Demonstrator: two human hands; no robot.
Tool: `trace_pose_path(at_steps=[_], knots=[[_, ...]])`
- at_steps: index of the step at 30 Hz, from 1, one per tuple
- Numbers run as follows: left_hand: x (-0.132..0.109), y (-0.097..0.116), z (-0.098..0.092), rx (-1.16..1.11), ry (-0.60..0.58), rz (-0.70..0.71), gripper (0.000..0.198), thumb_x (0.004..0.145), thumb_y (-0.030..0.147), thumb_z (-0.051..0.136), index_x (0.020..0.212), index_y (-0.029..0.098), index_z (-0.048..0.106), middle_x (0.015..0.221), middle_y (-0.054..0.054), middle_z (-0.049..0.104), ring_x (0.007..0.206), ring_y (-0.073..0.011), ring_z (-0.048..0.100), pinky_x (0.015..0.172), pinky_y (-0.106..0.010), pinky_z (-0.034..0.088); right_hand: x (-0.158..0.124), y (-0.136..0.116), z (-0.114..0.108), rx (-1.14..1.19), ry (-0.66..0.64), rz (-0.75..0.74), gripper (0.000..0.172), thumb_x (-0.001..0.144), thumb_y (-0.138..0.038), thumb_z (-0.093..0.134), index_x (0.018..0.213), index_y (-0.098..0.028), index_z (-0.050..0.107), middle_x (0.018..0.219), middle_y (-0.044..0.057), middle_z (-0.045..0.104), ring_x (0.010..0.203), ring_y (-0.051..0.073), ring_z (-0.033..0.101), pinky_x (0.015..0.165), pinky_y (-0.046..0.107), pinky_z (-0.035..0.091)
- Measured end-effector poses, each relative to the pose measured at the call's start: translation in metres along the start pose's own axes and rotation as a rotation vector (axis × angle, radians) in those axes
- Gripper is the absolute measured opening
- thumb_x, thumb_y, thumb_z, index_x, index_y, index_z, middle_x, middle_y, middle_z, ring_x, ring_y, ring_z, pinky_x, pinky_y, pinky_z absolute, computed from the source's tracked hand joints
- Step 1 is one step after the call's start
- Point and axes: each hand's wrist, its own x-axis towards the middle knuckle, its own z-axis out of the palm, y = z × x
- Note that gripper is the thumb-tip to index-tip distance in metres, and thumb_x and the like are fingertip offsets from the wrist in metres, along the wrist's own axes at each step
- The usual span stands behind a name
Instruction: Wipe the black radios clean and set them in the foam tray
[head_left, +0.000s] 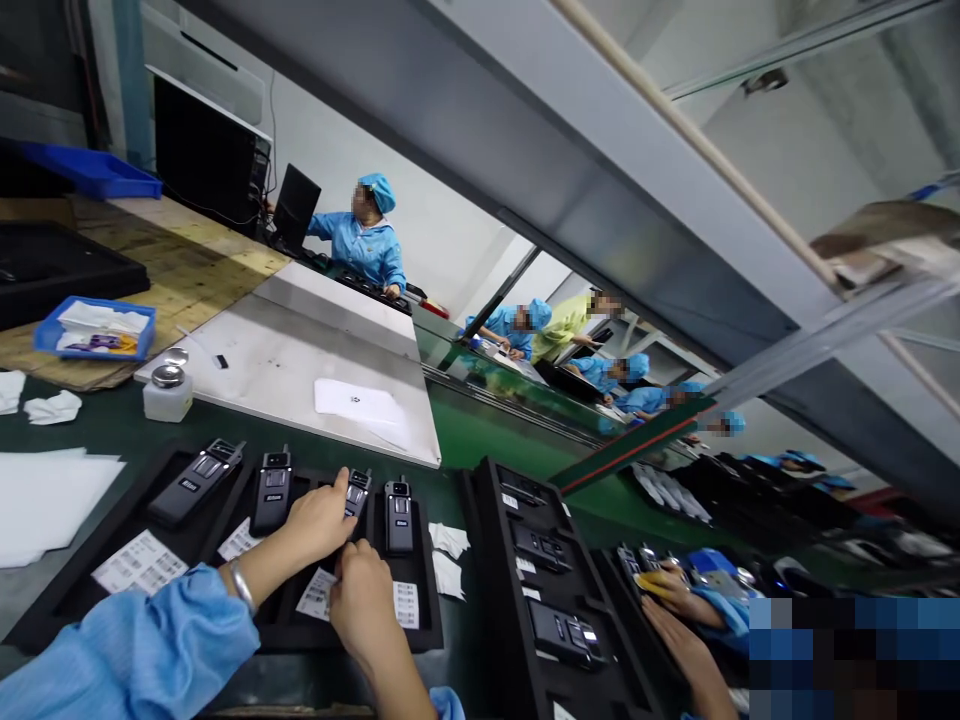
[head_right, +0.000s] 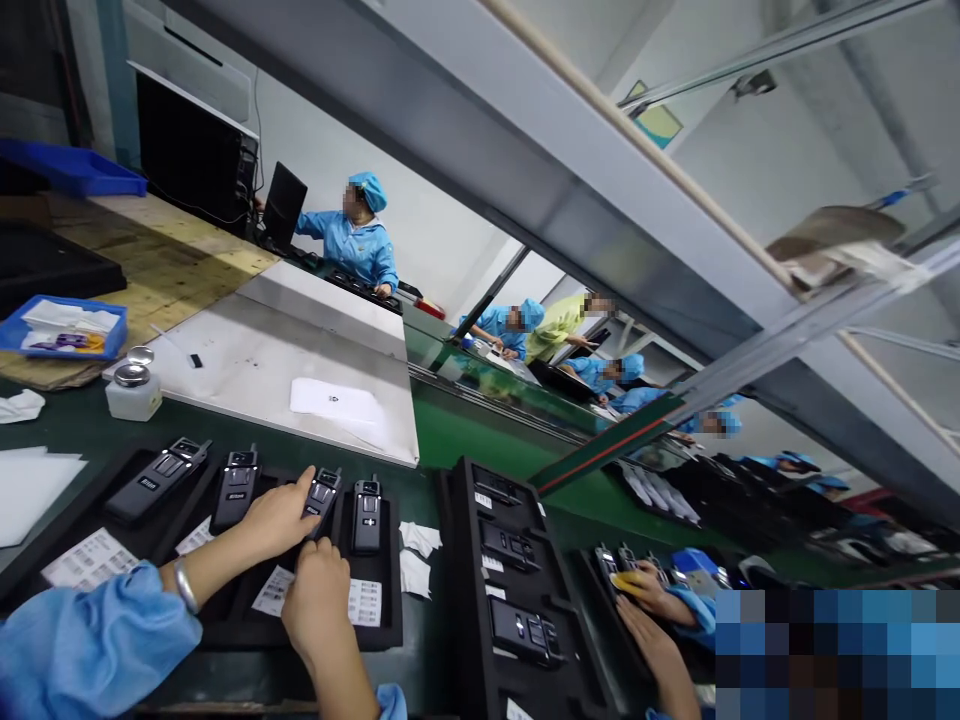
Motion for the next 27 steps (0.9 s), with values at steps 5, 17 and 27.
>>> trace_pose_path(at_steps=[5, 17, 27], knots=[[0.029, -0.006, 0.013, -0.177, -0.023, -0.114, 0.063, 0.083, 0.033, 0.073, 0.139, 0.015, 0.049, 0.113, -0.013, 0.067, 0.104, -0.0294, 0.065, 0.093, -0.051, 0.05, -0.012, 0.029, 0.005, 0.375, 0.133, -0.018, 0.022, 0.068, -0.002, 0.058, 0.08, -0.02, 0.061, 0.082, 0.002, 0.065, 0.074, 0.018, 0.062, 0.066, 0.026, 0.04], [0.027, -0.036, 0.0, -1.102, 0.161, -0.021, 0.076, 0.065, 0.07, 0.075, 0.114, 0.014, 0.059, 0.099, -0.01, 0.073, 0.089, -0.0254, 0.07, 0.076, -0.036, 0.056, 0.049, 0.043, 0.001, 0.65, 0.056, 0.193, 0.006, 0.081, -0.015, 0.053, 0.081, -0.019, 0.056, 0.055, -0.003, 0.06, 0.046, 0.015, 0.061, 0.044, 0.021, 0.043], [0.017, -0.029, 0.011, -1.221, 0.139, -0.009, 0.071, 0.055, 0.051, 0.089, 0.108, 0.013, 0.062, 0.086, -0.007, 0.074, 0.08, -0.0242, 0.069, 0.074, -0.036, 0.055, 0.064, 0.019, -0.009, 0.131, 0.154, 0.153, 0.031, 0.071, -0.01, 0.066, 0.1, -0.016, 0.061, 0.093, 0.014, 0.073, 0.091, 0.031, 0.072, 0.077, 0.038, 0.051]])
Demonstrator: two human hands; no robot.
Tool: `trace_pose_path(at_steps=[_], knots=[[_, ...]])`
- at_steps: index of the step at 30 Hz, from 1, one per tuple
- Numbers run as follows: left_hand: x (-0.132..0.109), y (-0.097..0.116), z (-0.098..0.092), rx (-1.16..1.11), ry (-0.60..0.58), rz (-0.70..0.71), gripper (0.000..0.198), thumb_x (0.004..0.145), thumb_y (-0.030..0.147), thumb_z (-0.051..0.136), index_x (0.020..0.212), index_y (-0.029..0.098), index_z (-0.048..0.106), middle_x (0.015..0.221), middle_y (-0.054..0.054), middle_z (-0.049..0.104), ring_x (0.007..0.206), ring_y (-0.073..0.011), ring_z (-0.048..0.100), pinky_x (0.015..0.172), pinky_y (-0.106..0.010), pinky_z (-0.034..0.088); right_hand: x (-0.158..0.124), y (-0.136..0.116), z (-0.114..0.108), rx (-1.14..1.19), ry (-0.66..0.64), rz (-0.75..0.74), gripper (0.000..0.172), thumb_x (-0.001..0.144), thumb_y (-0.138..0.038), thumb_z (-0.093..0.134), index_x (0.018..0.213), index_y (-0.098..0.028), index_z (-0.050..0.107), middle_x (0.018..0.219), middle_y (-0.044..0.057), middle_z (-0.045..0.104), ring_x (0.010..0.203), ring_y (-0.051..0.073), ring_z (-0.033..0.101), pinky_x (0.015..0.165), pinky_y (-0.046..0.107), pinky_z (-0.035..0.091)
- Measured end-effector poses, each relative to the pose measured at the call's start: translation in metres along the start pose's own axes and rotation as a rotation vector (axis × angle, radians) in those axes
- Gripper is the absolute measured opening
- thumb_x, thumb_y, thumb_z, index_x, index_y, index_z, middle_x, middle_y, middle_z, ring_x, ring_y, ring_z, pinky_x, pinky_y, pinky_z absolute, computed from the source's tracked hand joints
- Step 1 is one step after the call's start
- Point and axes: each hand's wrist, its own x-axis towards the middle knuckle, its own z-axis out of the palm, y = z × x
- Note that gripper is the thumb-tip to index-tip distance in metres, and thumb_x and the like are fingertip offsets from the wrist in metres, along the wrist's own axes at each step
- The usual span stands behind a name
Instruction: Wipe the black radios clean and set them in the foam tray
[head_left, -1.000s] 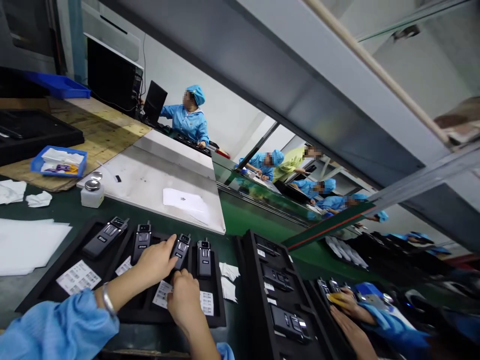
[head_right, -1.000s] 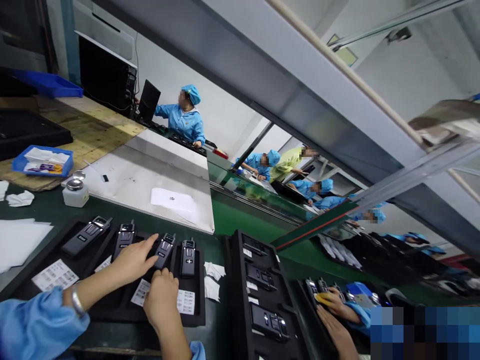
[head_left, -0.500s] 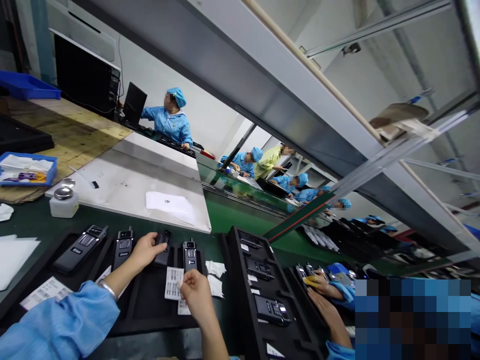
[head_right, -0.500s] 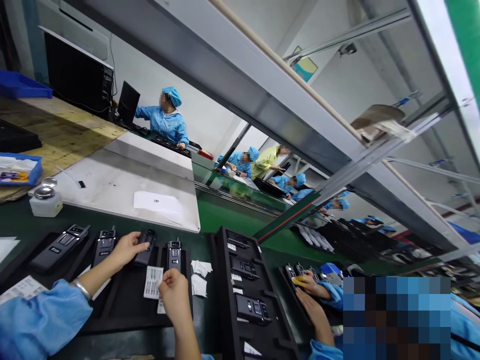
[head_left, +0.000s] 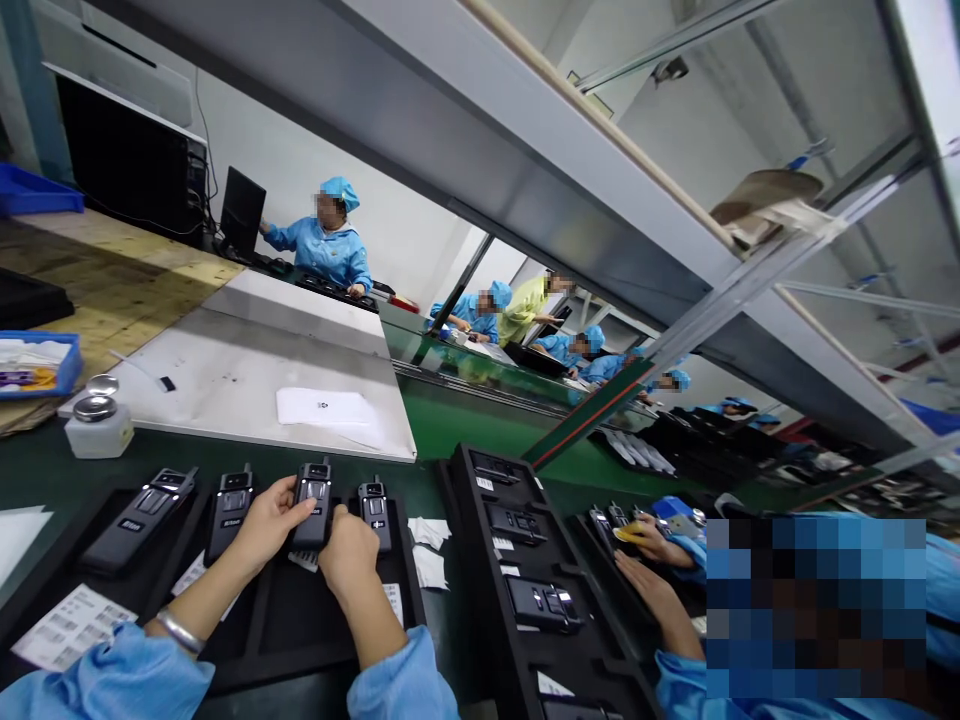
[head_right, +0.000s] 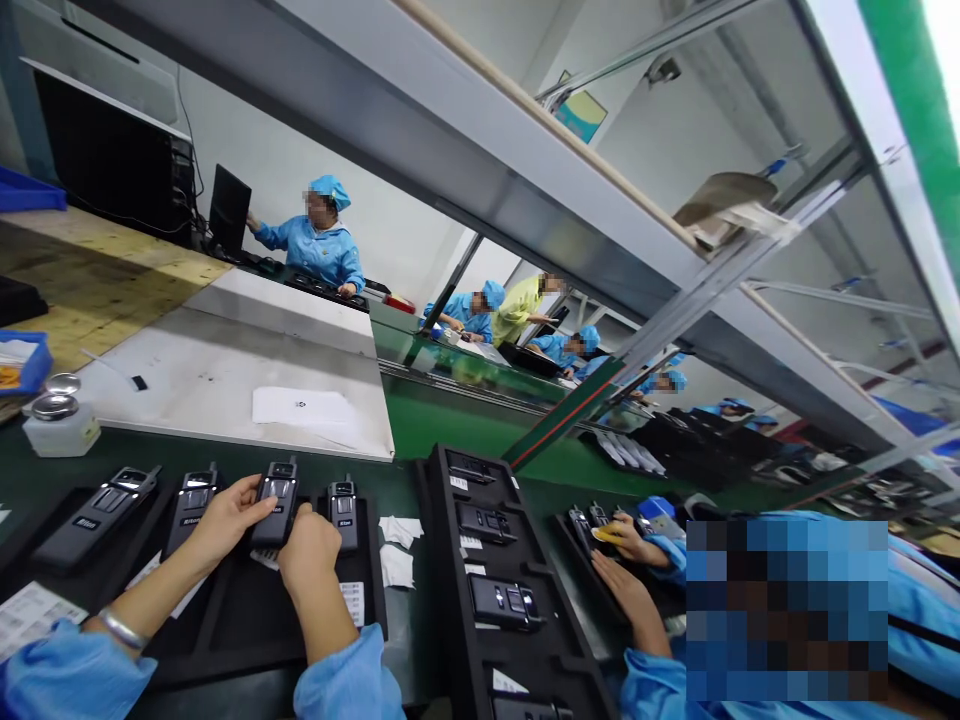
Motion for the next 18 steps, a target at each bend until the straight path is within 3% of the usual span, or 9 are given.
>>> trace_pose_path(at_steps=[5, 7, 10, 13, 18], knots=[[0.001, -0.003, 0.001, 0.025, 0.068, 0.008, 0.075, 0.054, 0.054, 0.088, 0.111, 0.013, 0.061, 0.079, -0.003, 0.071, 0.074, -0.0214, 0.067, 0.069, -0.032, 0.053, -0.015, 0.011, -0.001, -0.034, 0.043, -0.09, 0.034, 0.083, -0.022, 0.063, 0.116, -0.02, 0.056, 0.109, 0.009, 0.068, 0.1, 0.026, 0.066, 0.083, 0.036, 0.049], [0.002, -0.004, 0.0, 0.026, 0.106, 0.018, 0.078, 0.054, 0.056, 0.087, 0.112, 0.014, 0.059, 0.077, -0.001, 0.07, 0.072, -0.02, 0.066, 0.068, -0.031, 0.052, -0.028, 0.015, 0.002, -0.039, 0.071, -0.199, 0.029, 0.086, -0.03, 0.064, 0.113, -0.023, 0.059, 0.115, 0.007, 0.065, 0.109, 0.026, 0.06, 0.093, 0.039, 0.046], [0.002, -0.004, -0.002, 0.026, 0.143, 0.031, 0.078, 0.055, 0.059, 0.086, 0.112, 0.014, 0.059, 0.074, 0.001, 0.068, 0.069, -0.0186, 0.065, 0.067, -0.029, 0.05, -0.042, 0.02, 0.007, -0.053, 0.104, -0.435, 0.036, 0.087, -0.039, 0.066, 0.119, -0.025, 0.06, 0.12, 0.006, 0.062, 0.115, 0.027, 0.053, 0.109, 0.048, 0.034], [0.002, -0.005, -0.003, 0.036, 0.143, 0.033, 0.078, 0.053, 0.058, 0.087, 0.112, 0.014, 0.06, 0.076, -0.001, 0.07, 0.071, -0.0193, 0.066, 0.068, -0.029, 0.051, -0.041, 0.022, 0.009, -0.098, 0.054, -0.574, 0.034, 0.09, -0.036, 0.061, 0.122, -0.025, 0.06, 0.117, 0.006, 0.063, 0.115, 0.025, 0.053, 0.114, 0.051, 0.028], [0.0, -0.004, -0.004, 0.076, 0.123, 0.029, 0.08, 0.052, 0.059, 0.086, 0.112, 0.014, 0.06, 0.073, 0.0, 0.068, 0.074, -0.022, 0.067, 0.069, -0.032, 0.052, -0.019, 0.031, 0.0, -0.203, -0.069, -0.689, 0.03, 0.088, -0.018, 0.055, 0.115, -0.024, 0.068, 0.107, 0.007, 0.066, 0.11, 0.023, 0.055, 0.112, 0.046, 0.03]])
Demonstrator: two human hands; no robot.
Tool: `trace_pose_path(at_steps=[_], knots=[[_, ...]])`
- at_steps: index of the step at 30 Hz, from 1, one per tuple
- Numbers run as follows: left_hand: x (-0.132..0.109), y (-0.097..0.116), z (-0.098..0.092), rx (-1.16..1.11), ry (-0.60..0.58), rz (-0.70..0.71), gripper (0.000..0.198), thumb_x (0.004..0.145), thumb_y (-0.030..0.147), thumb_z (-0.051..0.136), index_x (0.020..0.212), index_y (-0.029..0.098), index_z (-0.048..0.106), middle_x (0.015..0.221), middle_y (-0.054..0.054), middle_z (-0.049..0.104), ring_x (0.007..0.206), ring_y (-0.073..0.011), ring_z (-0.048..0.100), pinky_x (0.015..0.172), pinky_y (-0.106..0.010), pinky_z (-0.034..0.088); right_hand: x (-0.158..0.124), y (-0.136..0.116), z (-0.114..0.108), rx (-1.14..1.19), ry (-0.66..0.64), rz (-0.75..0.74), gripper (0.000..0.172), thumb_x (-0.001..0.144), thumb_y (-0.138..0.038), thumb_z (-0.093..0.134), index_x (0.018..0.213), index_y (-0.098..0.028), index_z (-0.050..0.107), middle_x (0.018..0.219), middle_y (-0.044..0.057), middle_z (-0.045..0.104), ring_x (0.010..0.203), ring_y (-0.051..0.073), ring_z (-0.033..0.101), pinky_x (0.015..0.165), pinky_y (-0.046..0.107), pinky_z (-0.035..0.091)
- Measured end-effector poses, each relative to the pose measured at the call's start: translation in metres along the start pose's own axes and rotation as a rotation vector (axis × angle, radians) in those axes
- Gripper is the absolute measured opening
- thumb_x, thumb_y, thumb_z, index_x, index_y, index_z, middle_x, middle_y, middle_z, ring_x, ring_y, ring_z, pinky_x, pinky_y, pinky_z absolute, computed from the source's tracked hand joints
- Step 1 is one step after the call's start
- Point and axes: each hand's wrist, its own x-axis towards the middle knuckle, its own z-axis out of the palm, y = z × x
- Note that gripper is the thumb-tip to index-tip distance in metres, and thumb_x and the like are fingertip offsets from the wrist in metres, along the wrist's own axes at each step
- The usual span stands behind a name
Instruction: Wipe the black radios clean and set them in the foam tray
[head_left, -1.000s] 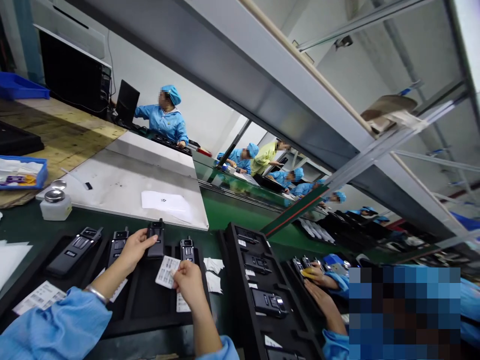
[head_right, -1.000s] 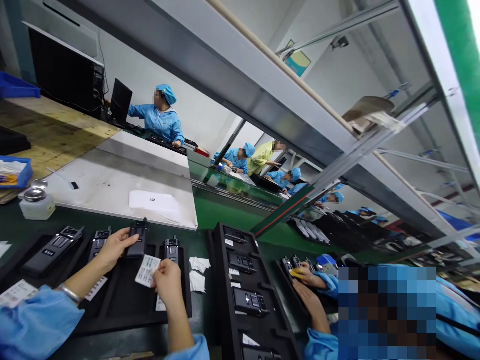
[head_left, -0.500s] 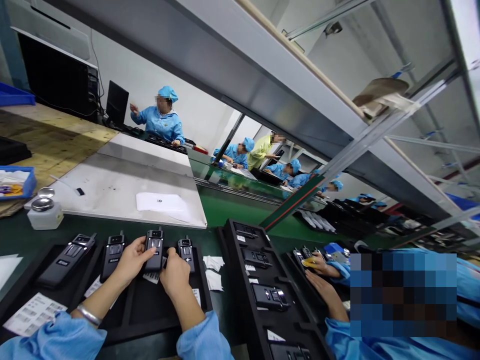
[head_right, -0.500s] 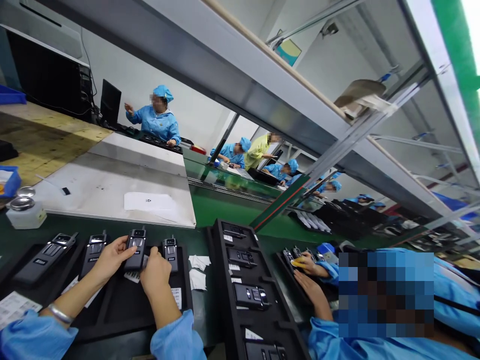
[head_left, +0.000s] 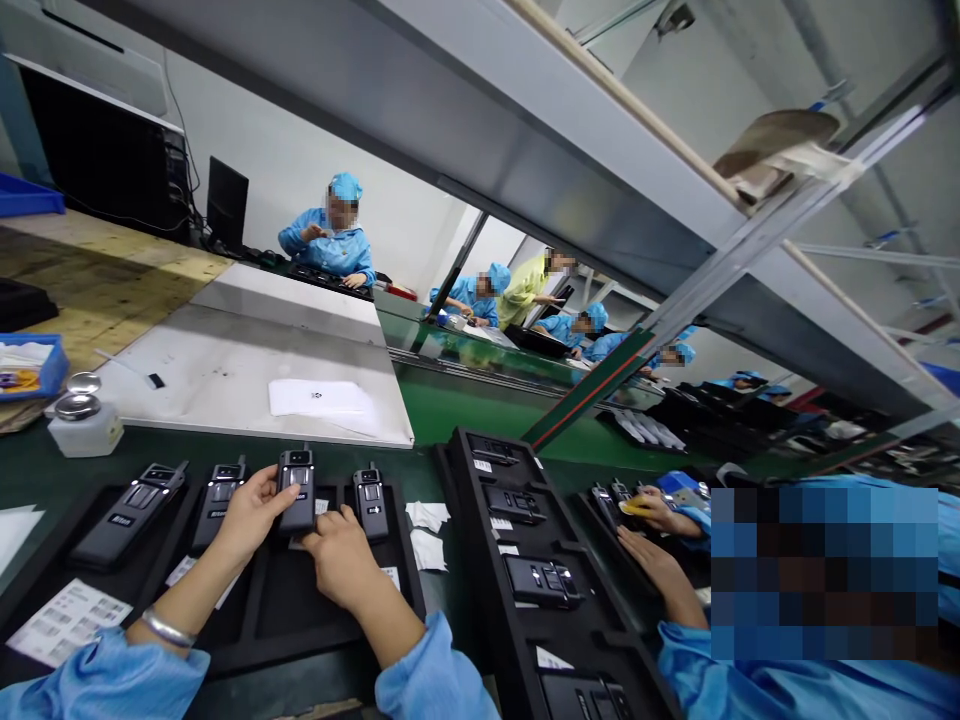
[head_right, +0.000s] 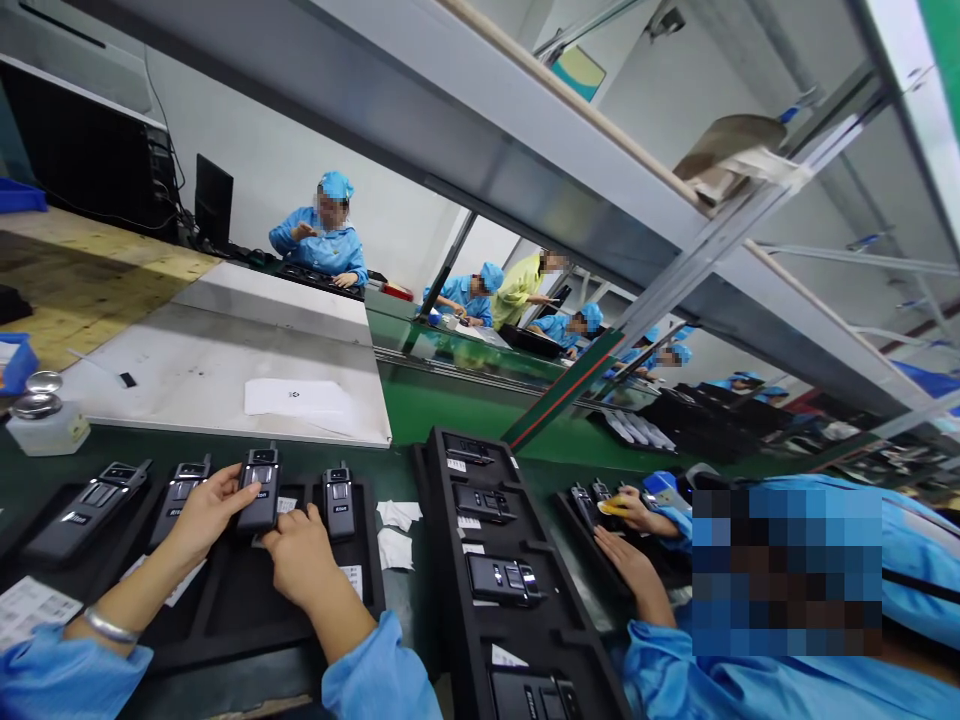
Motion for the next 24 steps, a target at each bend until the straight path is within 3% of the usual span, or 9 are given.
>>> trace_pose_path(at_steps=[5, 9, 13, 16, 19, 21, 24], knots=[[0.0, -0.002, 0.0, 0.105, -0.054, 0.029, 0.078, 0.057, 0.064, 0.081, 0.111, 0.013, 0.059, 0.068, 0.001, 0.063, 0.072, -0.0222, 0.066, 0.067, -0.033, 0.052, -0.004, 0.012, -0.001, 0.038, 0.013, -0.03, 0.032, 0.089, -0.018, 0.055, 0.118, -0.027, 0.068, 0.118, 0.006, 0.065, 0.116, 0.021, 0.055, 0.111, 0.044, 0.031], [0.006, -0.006, 0.0, 0.284, -0.063, 0.055, 0.078, 0.061, 0.069, 0.073, 0.112, 0.012, 0.058, 0.064, 0.004, 0.058, 0.063, -0.0189, 0.061, 0.06, -0.03, 0.048, -0.018, 0.012, 0.005, 0.174, 0.173, 0.034, 0.033, 0.088, -0.013, 0.053, 0.114, -0.026, 0.069, 0.124, 0.005, 0.065, 0.117, 0.02, 0.056, 0.112, 0.043, 0.032], [0.007, -0.004, -0.005, 0.56, -0.07, 0.086, 0.071, 0.069, 0.059, 0.068, 0.122, 0.012, 0.06, 0.062, 0.003, 0.056, 0.058, -0.0199, 0.058, 0.058, -0.031, 0.044, -0.055, 0.022, 0.014, 0.393, 0.531, 0.327, 0.038, 0.087, -0.006, 0.044, 0.11, -0.023, 0.07, 0.114, 0.007, 0.069, 0.11, 0.019, 0.061, 0.099, 0.036, 0.046], [-0.003, 0.003, -0.002, 0.731, -0.054, 0.149, 0.066, 0.076, 0.049, 0.062, 0.134, 0.016, 0.057, 0.09, -0.008, 0.068, 0.083, -0.028, 0.065, 0.071, -0.036, 0.046, -0.091, 0.033, 0.016, 0.463, 0.676, 0.554, 0.035, 0.088, -0.008, 0.044, 0.105, -0.021, 0.071, 0.11, 0.009, 0.069, 0.107, 0.021, 0.062, 0.096, 0.036, 0.049], [-0.016, 0.008, 0.018, 0.892, -0.097, 0.223, 0.065, 0.084, 0.046, 0.053, 0.144, 0.021, 0.048, 0.121, -0.014, 0.064, 0.109, -0.0335, 0.062, 0.081, -0.039, 0.046, -0.116, 0.036, 0.01, 0.415, 0.573, 0.654, 0.031, 0.082, -0.008, 0.054, 0.105, -0.02, 0.072, 0.107, 0.008, 0.068, 0.104, 0.022, 0.06, 0.097, 0.035, 0.047], [-0.021, 0.008, 0.041, 1.0, -0.226, 0.207, 0.069, 0.087, 0.049, 0.048, 0.149, 0.018, 0.04, 0.114, -0.012, 0.068, 0.104, -0.0318, 0.066, 0.082, -0.037, 0.047, -0.121, 0.033, 0.001, 0.35, 0.453, 0.664, 0.033, 0.078, -0.01, 0.061, 0.106, -0.022, 0.072, 0.107, 0.007, 0.066, 0.103, 0.023, 0.058, 0.097, 0.035, 0.046], [-0.02, 0.003, 0.082, 1.054, -0.394, 0.121, 0.082, 0.085, 0.053, 0.05, 0.15, 0.007, 0.033, 0.087, -0.009, 0.074, 0.081, -0.03, 0.071, 0.075, -0.036, 0.048, -0.112, 0.03, -0.013, 0.209, 0.265, 0.641, 0.032, 0.076, -0.02, 0.068, 0.108, -0.025, 0.072, 0.107, 0.007, 0.063, 0.103, 0.026, 0.055, 0.094, 0.04, 0.046]])
